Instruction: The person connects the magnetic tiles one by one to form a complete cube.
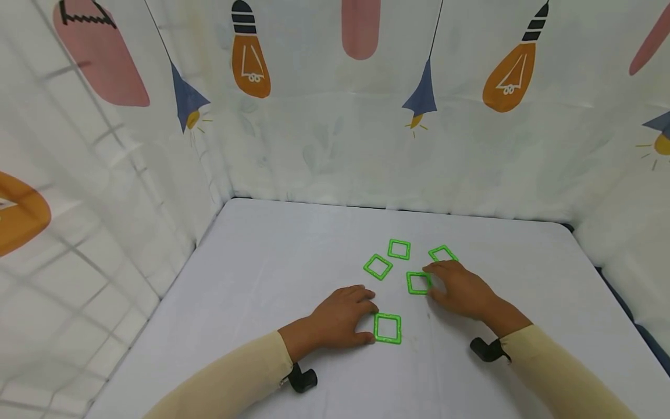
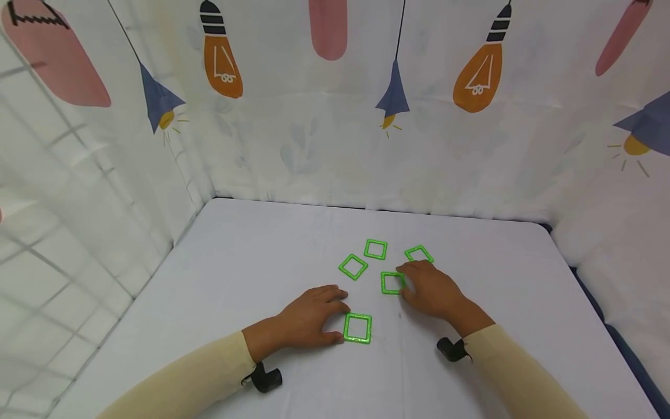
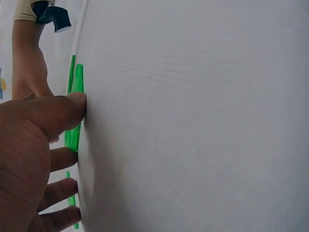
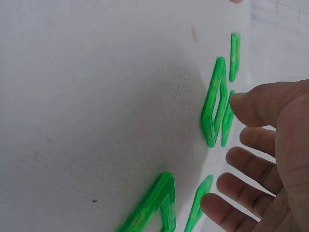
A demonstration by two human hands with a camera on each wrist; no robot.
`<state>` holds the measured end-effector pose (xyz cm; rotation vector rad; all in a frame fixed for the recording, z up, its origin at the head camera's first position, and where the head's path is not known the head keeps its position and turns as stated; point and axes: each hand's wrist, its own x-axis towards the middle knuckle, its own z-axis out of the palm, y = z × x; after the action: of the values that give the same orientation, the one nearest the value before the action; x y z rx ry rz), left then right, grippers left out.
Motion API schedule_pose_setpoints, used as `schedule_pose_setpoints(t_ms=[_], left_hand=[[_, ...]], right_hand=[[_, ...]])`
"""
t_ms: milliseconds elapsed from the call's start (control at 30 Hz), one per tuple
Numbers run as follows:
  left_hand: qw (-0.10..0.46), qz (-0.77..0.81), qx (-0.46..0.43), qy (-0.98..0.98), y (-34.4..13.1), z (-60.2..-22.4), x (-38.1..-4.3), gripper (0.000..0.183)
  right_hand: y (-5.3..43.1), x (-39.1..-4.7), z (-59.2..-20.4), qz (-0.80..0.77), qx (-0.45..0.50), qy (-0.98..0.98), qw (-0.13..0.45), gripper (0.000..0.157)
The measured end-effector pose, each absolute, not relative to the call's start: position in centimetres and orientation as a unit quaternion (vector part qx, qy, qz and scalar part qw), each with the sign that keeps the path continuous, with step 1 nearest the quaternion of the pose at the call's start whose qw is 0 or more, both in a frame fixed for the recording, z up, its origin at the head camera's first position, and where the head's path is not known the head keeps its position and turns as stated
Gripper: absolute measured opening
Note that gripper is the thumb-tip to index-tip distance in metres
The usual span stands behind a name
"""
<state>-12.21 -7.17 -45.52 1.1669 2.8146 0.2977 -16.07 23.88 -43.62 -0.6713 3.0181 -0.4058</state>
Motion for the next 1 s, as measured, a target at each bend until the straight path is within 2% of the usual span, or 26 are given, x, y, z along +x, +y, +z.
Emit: schedule_pose_setpoints(t_ms=[600,1000], left_hand=[[0.053,0.091,0.375,0.921,-7.1,-45.4,-12.3,0.051],[0.061,0.092,0.369,0.923,-7.0,-45.3,-12.2,0.051]], right_hand=[[23.6,-17.3,-44.2,-0.116,-0.215,0.969,0.043,0.047],[23.6,-17.3,-44.2,-0.119,-0.219,0.968,0.02,0.053]])
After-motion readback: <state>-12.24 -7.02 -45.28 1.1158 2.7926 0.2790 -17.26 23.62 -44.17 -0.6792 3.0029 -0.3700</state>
